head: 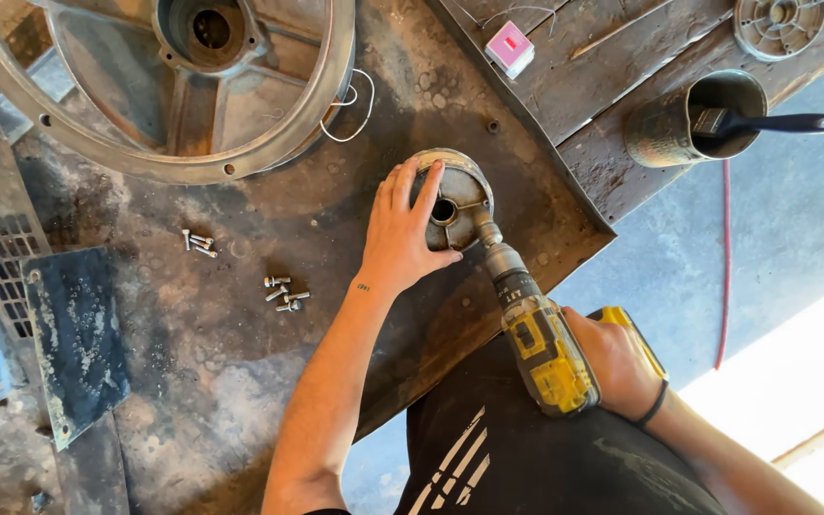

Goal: Disassembling a motor component with a power drill and cleaning or greasing it with a brush.

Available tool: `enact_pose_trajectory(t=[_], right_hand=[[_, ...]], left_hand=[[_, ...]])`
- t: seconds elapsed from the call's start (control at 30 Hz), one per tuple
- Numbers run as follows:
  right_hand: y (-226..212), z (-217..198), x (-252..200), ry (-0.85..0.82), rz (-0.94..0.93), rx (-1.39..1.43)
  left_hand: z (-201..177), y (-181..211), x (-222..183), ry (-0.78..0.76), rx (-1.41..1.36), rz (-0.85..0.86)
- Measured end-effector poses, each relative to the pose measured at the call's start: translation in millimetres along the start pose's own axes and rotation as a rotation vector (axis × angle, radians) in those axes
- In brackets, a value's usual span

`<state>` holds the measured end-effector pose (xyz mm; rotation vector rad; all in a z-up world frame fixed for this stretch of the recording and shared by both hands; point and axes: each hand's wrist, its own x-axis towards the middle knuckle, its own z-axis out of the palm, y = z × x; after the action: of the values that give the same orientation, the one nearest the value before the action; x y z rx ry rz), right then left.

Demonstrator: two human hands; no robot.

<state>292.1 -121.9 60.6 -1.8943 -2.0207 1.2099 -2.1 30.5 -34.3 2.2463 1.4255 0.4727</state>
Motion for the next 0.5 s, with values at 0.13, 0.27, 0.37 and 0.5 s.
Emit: enact_pose_trajectory(t=[0.13, 0.27, 0.37, 0.5], right_hand=[[20, 6, -6, -0.014, -0.012, -0.058], [-12, -13, -3, -0.117, 0.074, -0.060], [-48, -26, -3, -0.163, 0.102, -0.056], [-54, -24, 0, -0.199, 0.117, -0.038]], left_hand=[[2, 2, 0, 0.031, 0.024, 0.008], [3, 4, -2, 0.065, 0.042, -0.002], [3, 6, -4, 0.089, 0.054, -0.002], [2, 8, -3, 0.086, 0.074, -0.006]])
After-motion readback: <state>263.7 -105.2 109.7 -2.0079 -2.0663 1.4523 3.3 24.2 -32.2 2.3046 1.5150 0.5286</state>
